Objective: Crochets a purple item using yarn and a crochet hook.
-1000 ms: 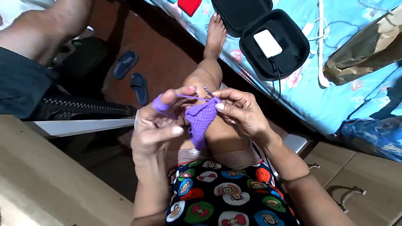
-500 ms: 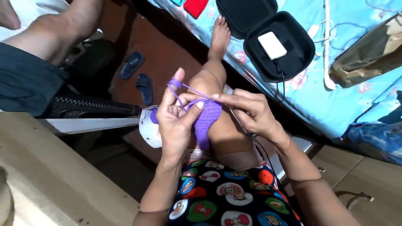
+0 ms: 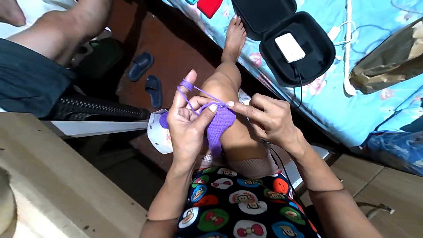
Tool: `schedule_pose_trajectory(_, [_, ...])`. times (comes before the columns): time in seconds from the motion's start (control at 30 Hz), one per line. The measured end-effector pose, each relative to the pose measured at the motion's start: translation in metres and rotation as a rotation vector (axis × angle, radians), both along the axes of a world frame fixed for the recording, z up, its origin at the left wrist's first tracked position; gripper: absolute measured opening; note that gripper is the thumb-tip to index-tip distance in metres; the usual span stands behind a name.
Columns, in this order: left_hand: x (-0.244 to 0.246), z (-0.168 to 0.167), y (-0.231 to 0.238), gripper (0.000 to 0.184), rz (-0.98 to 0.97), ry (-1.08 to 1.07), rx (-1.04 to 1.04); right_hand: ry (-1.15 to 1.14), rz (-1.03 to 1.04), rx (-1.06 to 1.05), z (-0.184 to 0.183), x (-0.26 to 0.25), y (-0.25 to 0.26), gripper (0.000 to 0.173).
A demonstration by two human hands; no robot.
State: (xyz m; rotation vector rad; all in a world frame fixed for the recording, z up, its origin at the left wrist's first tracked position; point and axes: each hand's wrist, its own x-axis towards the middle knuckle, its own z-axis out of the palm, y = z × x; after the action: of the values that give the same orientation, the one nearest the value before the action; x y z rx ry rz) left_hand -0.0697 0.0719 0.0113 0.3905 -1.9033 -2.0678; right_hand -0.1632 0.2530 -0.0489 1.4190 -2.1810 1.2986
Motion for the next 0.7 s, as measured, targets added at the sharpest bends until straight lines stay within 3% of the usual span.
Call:
schedule_pose_trajectory(0.27, [0.000, 0.000, 0.000, 0.070, 0.003, -0.034, 0.080, 0.004, -0.018, -0.018, -0.001, 0.005, -0.004, 0.033])
schedule_pose_trajectory(0.37, [0.001, 0.000, 0.001, 0.069, 0.016, -0.020, 0.098, -0.110, 0.020, -0.058, -0.002, 0.007, -0.003, 0.034])
schedule_pose_trajectory(0.43, [0.002, -0.005, 0.006, 0.070, 0.052, 0.031, -0.049, -0.292, 0.048, -0.112, 0.000, 0.012, -0.005, 0.037])
schedule_pose_trajectory(0.5, [0.004, -0.016, 0.016, 0.071, 0.103, 0.187, -0.337, -0.450, 0.037, -0.152, 0.008, 0.020, -0.009, 0.036])
schedule_pose_trajectory(0.6, [0.007, -0.042, 0.024, 0.056, 0.208, 0.381, -0.757, -0.671, 0.057, -0.187, 0.025, 0.028, -0.014, 0.036])
schedule_pose_trajectory(0.67, [0.008, -0.051, 0.025, 0.041, 0.236, 0.449, -0.842, -0.884, 0.112, -0.260, 0.032, 0.029, -0.016, 0.037])
schedule_pose_trajectory(0.7, [0.009, -0.051, 0.026, 0.042, 0.233, 0.451, -0.786, -0.939, 0.131, -0.292, 0.033, 0.029, -0.016, 0.037])
